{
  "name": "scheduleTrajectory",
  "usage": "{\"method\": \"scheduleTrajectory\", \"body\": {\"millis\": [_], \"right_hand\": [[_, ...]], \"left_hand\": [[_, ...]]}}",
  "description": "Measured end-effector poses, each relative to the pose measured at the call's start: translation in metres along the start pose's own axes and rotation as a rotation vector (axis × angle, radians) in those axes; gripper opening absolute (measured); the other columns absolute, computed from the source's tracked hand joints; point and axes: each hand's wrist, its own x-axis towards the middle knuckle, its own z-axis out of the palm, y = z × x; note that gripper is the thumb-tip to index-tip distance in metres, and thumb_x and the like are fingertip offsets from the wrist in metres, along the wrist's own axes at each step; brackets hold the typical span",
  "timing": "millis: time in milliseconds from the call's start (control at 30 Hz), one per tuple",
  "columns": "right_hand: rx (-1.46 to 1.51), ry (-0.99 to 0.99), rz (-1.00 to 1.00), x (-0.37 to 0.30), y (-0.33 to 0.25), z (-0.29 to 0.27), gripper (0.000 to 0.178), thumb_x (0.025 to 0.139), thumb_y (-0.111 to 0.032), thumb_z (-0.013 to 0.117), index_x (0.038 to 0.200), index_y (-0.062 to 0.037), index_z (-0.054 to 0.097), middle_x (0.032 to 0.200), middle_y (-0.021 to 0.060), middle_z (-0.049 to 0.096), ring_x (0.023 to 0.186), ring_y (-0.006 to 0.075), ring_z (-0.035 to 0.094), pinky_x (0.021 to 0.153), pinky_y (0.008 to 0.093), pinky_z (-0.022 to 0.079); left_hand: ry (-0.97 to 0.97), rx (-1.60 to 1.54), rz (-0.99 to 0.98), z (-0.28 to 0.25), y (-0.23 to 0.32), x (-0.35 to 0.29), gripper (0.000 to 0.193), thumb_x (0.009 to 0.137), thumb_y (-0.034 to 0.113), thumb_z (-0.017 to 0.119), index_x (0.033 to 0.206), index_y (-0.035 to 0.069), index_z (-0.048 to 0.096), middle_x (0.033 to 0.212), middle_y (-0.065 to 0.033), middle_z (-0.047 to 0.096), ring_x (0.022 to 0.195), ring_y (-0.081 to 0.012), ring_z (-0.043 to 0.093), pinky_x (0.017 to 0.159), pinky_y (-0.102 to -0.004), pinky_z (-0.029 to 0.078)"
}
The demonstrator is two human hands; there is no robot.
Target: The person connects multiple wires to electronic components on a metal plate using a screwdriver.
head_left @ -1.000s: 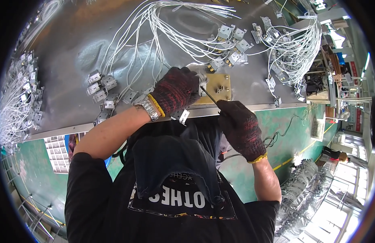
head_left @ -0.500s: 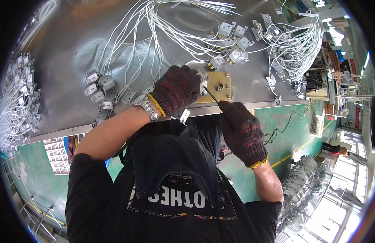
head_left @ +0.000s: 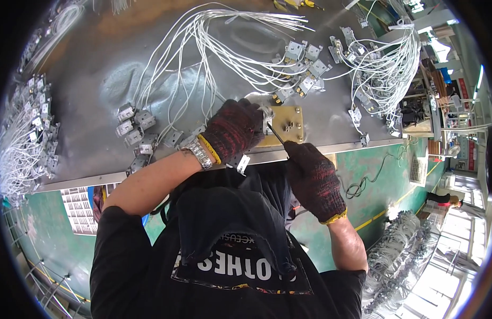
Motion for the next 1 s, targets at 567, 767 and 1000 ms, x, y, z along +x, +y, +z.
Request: {"method": "scheduleTrajectory", "body": {"millis": [567, 767, 1000], "right_hand": [[0.288, 0.003, -0.001, -0.009, 0.037, 0.004, 0.039, 0.091, 0.000, 0.065, 0.129, -0.0014, 0.065, 0.100, 0.0079, 0.070, 0.093, 0.0159, 0.068, 0.082, 0.0310, 0.055], [0.417, 0.045, 0.279, 0.017, 0.050, 0.014, 0.049, 0.086, -0.005, 0.071, 0.133, -0.0016, 0.062, 0.103, 0.0070, 0.072, 0.087, 0.0132, 0.067, 0.082, 0.0287, 0.055], [0.139, 0.236, 0.128, 0.070, 0.094, 0.056, 0.055, 0.085, -0.018, 0.075, 0.136, -0.0048, 0.061, 0.103, 0.0172, 0.076, 0.094, 0.0300, 0.075, 0.085, 0.0402, 0.057]], "left_hand": [[-0.078, 0.075, 0.034, -0.010, 0.009, -0.005, 0.036, 0.083, 0.036, 0.075, 0.109, 0.012, 0.069, 0.099, -0.0102, 0.071, 0.099, -0.0305, 0.068, 0.082, -0.0451, 0.052], [-0.130, -0.081, -0.049, -0.030, 0.004, -0.010, 0.058, 0.079, 0.049, 0.078, 0.118, 0.007, 0.069, 0.105, -0.0152, 0.070, 0.101, -0.0349, 0.067, 0.089, -0.0476, 0.052], [-0.302, -0.170, -0.018, -0.058, -0.007, -0.017, 0.059, 0.076, 0.057, 0.079, 0.109, 0.009, 0.073, 0.093, -0.0174, 0.071, 0.091, -0.0384, 0.069, 0.084, -0.0498, 0.054]]}}
